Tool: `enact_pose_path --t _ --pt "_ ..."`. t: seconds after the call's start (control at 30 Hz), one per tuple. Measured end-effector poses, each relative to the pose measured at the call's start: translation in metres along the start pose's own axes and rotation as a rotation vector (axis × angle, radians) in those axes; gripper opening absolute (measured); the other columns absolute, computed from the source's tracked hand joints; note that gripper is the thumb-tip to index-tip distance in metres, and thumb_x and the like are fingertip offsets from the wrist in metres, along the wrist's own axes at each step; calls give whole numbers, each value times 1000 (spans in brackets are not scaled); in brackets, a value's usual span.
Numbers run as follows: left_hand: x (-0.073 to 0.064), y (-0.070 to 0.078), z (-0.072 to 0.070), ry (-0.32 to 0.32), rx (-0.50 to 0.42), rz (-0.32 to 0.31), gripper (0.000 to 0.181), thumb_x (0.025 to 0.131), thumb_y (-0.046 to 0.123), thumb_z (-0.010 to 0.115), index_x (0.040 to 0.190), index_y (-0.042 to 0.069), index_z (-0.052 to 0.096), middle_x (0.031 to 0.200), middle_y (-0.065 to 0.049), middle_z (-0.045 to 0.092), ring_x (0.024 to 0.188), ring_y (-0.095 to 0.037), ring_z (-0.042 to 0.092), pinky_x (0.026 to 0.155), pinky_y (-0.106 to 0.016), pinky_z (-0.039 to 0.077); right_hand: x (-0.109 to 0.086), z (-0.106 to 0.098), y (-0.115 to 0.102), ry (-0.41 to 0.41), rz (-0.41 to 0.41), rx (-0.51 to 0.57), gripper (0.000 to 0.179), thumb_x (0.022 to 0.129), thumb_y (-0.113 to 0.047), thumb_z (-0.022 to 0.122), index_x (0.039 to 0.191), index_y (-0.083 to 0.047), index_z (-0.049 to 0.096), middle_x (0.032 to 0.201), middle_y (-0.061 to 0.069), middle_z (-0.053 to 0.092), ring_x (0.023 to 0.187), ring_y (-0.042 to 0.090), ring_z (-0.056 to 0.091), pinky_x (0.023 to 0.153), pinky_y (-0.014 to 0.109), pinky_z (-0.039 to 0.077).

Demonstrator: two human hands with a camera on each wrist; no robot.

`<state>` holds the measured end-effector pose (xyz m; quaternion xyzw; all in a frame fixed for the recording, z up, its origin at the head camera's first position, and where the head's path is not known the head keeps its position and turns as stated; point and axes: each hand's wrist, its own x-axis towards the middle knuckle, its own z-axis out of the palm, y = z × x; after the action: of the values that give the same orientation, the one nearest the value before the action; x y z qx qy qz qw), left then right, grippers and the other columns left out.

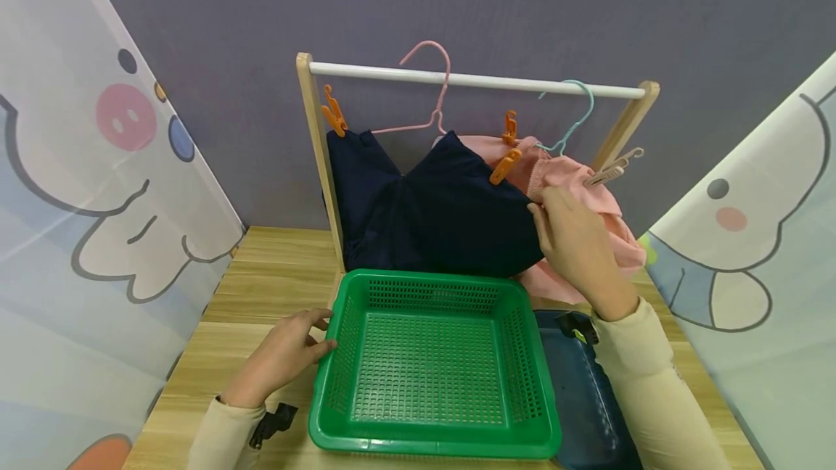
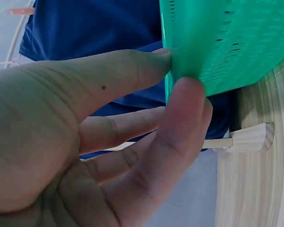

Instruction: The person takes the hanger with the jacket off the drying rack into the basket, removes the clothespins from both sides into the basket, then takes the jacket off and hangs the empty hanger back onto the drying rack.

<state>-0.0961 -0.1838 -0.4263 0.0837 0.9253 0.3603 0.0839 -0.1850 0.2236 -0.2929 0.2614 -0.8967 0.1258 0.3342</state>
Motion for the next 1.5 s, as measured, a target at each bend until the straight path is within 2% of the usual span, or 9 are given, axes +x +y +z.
enact_pose_path --t 0.2,0.47,0.57,0.8,0.9,1.1,1.17,1.33,1.5 --pt "0 2 1 -6 15 -16 50 90 9 76 135 -2 57 114 -15 65 85 -25 68 65 -35 58 -8 -18 11 18 -29 -13 8 98 -5 62 105 -1 59 91 15 59 78 32 58 55 47 47" --pt "-1 5 0 -11 26 -28 51 90 10 76 136 -1 57 114 -16 65 88 -27 68 65 -36 59 -26 -36 33 114 -106 -30 15 91 2 67 104 5 60 84 17 56 62 27 48 48 42 41" --pt "-1 5 0 -8 39 -27 50 90 10 75 136 -1 56 112 -16 66 89 -27 68 66 -38 59 -35 -42 40 123 -101 -17 14 99 -8 61 104 5 62 80 14 54 62 23 45 49 36 36" --pt "-1 8 0 19 92 1 49 91 10 75 134 -4 57 113 -19 66 86 -27 69 65 -37 59 -48 -50 49 156 -100 12 51 109 -39 40 102 6 64 73 8 47 60 16 37 52 27 27" --pt "4 18 -12 128 123 84 44 94 13 72 131 -5 59 115 -22 66 85 -27 70 64 -38 59 -49 -51 50 167 -115 19 50 109 -38 41 100 6 63 72 8 46 60 15 36 52 26 26" --pt "45 61 -66 599 106 383 35 97 13 69 129 -2 64 113 -19 69 85 -30 71 63 -45 60 -47 -53 51 182 -136 30 47 109 -36 44 101 6 64 73 9 48 60 15 37 52 25 28" --pt "62 74 -83 690 89 443 37 97 13 68 131 0 63 118 -17 67 90 -30 70 66 -46 61 -47 -53 51 188 -142 33 47 108 -36 45 100 6 65 73 9 49 60 15 38 52 25 28" --pt "90 93 -106 701 91 458 33 99 17 67 128 3 67 118 -13 68 94 -27 68 73 -45 60 -45 -53 50 196 -152 42 46 108 -35 46 100 6 66 74 10 50 60 15 38 52 25 29" --pt "97 97 -111 684 126 483 21 98 14 69 115 3 73 104 -13 70 89 -25 66 70 -42 58 -44 -55 52 196 -151 51 47 108 -36 46 99 6 65 74 11 50 61 15 39 52 25 29"
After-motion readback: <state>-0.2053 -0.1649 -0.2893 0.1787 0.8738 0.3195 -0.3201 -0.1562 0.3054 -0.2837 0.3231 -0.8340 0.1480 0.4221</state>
